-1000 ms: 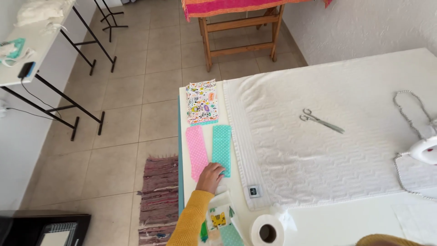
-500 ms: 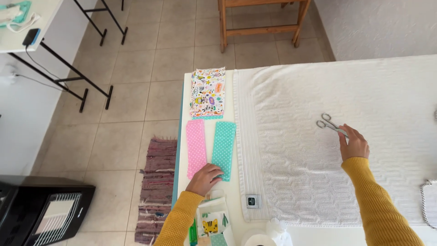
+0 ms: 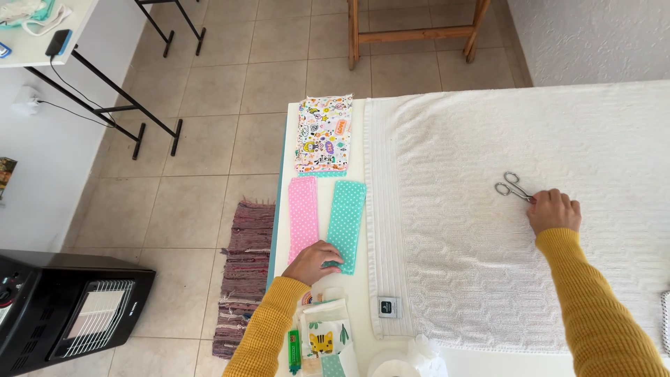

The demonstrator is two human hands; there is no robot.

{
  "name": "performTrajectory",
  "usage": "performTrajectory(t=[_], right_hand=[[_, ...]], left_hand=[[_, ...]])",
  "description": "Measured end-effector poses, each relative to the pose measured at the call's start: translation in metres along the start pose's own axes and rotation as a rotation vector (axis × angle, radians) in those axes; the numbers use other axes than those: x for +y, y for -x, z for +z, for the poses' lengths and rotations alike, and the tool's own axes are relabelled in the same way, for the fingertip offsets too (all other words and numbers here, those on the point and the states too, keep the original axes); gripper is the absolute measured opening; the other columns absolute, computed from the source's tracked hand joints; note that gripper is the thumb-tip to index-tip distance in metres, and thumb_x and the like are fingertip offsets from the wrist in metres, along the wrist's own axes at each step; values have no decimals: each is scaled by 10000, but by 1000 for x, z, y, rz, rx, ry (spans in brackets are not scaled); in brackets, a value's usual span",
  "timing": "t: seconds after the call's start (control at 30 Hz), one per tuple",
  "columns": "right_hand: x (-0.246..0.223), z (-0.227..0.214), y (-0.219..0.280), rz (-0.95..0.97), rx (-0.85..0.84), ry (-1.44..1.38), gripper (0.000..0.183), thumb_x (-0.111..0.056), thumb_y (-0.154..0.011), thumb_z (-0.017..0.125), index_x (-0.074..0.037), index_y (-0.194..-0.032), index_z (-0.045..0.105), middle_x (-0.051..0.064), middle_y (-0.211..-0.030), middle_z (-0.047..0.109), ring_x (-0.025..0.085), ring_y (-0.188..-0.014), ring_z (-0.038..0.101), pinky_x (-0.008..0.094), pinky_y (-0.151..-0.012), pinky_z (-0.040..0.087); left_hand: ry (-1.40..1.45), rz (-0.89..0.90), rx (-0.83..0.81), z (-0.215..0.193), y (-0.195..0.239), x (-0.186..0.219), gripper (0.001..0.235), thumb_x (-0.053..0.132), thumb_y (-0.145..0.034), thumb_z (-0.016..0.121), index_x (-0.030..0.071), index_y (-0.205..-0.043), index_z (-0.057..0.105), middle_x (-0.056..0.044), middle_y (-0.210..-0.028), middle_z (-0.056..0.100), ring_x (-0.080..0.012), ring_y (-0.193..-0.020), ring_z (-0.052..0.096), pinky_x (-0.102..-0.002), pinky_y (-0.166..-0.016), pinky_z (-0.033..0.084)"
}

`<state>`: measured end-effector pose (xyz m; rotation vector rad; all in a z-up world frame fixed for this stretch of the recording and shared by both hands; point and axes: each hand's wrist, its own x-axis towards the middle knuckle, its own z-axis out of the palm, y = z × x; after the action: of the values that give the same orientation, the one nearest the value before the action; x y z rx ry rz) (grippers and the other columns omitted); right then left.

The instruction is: The person arranges white fabric pieces on a white table. They then pick up a pair of scissors and a piece of light blue polka-dotted fabric. Using the scissors, the person cuts the blue fabric into smaller rectangular pieces and places them on the table alongside the white fabric.

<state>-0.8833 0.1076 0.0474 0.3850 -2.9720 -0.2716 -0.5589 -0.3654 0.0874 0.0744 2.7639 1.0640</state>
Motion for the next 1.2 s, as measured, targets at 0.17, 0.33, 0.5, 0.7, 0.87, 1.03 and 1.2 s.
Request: performTrajectory(t=[0.17,0.33,0.5,0.7,0.87,1.03,1.2], right_hand=[[-2,-25,-10,-5,-288,203,311,-343,-1028,598,-72,-1140,702,72,-1066,715,166,-999,696,371,-973,570],[-3,-21,-2,8,-343,90,197,-248,-1052,535,-86,-1154,581,74,-909,689,173,-789,715,376,-828,611],[-19,-49,29,61,-280,-223,119,-148,-1111,427,-53,-1121,499,157,-800,707,223,-592,663,355,-520,577],[-61,-87,94,41,-94,-926,91,-30,-1021,467,-64,-944,503,126,-834,721,186,-570,620,333,-486,523],[-77,-41,151,71,-423,-1990,175,88,-925,542,-84,-958,529,152,-824,650,125,-579,477,253,-485,433],[-102,-98,174,440,-427,-2278,114,-133,-1046,538,-61,-967,576,154,-1039,702,261,-929,722,439,-881,614],[-75,-107,188,726,-407,-2084,316,-274,-1019,507,-34,-1159,657,168,-1142,729,258,-1049,728,421,-960,588]], left_hand=[[37,-31,-22,1,-5,-4,227,127,-778,827,96,-1000,792,-41,-1072,736,-193,-1021,675,-305,-920,583],[39,19,-32,-2,-9,-10,208,153,-771,857,90,-962,803,-47,-1044,747,-198,-999,685,-318,-877,589],[86,6,-56,-2,-12,-15,181,130,-779,837,91,-952,803,-44,-1049,746,-183,-968,693,-299,-811,617],[82,-4,-41,-1,-15,-17,128,110,-777,844,82,-896,804,-43,-997,744,-185,-924,693,-306,-815,597],[92,20,-41,-2,-20,-14,126,93,-747,862,42,-786,754,-51,-940,701,-197,-893,677,-327,-818,574],[70,28,-6,1,-19,-17,147,78,-778,845,23,-810,712,-64,-944,694,-205,-881,674,-339,-782,565],[202,-9,50,4,-14,-20,127,52,-834,789,10,-897,687,-85,-934,704,-191,-821,707,-311,-729,598]])
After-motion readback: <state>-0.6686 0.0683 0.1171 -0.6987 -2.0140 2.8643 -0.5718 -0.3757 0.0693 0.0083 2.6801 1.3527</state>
